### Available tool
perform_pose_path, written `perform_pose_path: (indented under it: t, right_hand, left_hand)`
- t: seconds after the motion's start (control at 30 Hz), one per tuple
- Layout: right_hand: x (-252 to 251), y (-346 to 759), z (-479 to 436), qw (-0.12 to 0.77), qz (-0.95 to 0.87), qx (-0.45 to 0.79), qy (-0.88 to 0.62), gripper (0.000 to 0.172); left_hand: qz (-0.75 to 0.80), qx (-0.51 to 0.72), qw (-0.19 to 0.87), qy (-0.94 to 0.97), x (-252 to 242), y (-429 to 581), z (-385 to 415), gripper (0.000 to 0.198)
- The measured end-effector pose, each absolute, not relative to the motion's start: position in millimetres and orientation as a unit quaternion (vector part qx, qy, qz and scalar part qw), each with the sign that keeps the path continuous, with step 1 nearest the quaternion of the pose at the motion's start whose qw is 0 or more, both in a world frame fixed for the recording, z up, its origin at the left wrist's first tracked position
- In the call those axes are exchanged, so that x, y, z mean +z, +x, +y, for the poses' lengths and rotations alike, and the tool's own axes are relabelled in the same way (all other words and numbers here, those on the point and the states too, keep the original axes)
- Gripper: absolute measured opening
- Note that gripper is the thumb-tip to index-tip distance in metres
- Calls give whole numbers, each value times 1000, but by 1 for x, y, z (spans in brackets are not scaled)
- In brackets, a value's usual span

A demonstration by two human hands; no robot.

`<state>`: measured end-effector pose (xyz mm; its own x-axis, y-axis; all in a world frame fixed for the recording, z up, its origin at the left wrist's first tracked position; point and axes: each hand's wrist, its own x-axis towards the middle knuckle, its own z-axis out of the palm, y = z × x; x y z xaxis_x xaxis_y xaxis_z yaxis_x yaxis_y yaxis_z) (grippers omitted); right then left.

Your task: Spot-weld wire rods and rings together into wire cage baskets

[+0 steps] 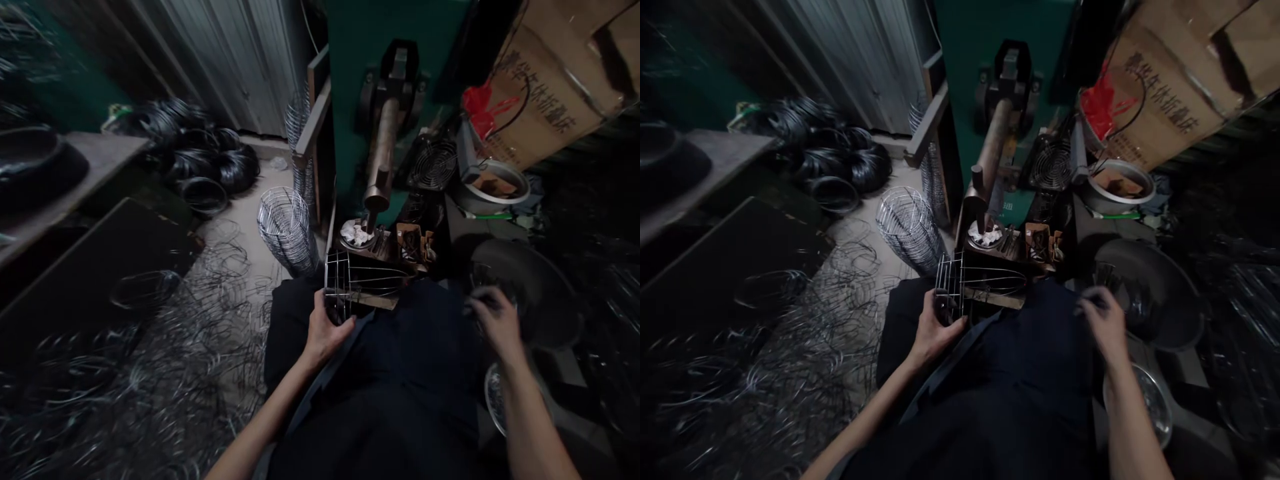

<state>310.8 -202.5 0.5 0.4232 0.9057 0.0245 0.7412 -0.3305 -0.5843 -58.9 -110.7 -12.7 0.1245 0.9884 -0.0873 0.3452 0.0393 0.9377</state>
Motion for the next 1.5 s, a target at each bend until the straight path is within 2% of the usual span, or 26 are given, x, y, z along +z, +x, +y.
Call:
perform_pose_path:
  t: [0.03, 0.1, 0.17, 0.27, 0.37, 0.5, 0.83, 1.33, 1.5]
  right_hand:
    - [17, 287, -176, 332, -539, 183, -752, 23]
    - [44, 243, -134, 368, -612, 233, -660, 22]
    - [58, 212, -108, 352, -675, 248, -599, 23]
    - [57, 191, -90, 296, -748, 203, -559, 22]
    - [43, 186, -81, 255, -778, 159, -552, 24]
    - [28, 184, -72, 242, -793, 110, -548, 32]
    - [41, 173, -44, 351, -788, 33, -505, 18]
    - [41, 170, -21, 377, -787, 20, -488, 18]
    - [36, 165, -24, 403, -744, -9, -533, 11]
  left_hand:
    - [564, 348, 452, 597, -10, -58, -110, 55]
    - [570, 345, 448, 596, -4, -57, -110, 56]
    - [564, 352, 449, 597, 0, -58, -109, 56]
    - [555, 358, 455, 598, 3, -61, -106, 57]
    - [558, 356, 452, 598, 2, -63, -99, 57]
    - [564, 361, 441, 598, 2, -62, -87, 60]
    - [555, 396, 398, 613, -12, -67, -59, 64]
    - [537, 417, 390, 621, -12, -65, -34, 63]
    - [526, 419, 402, 621, -12, -68, -31, 62]
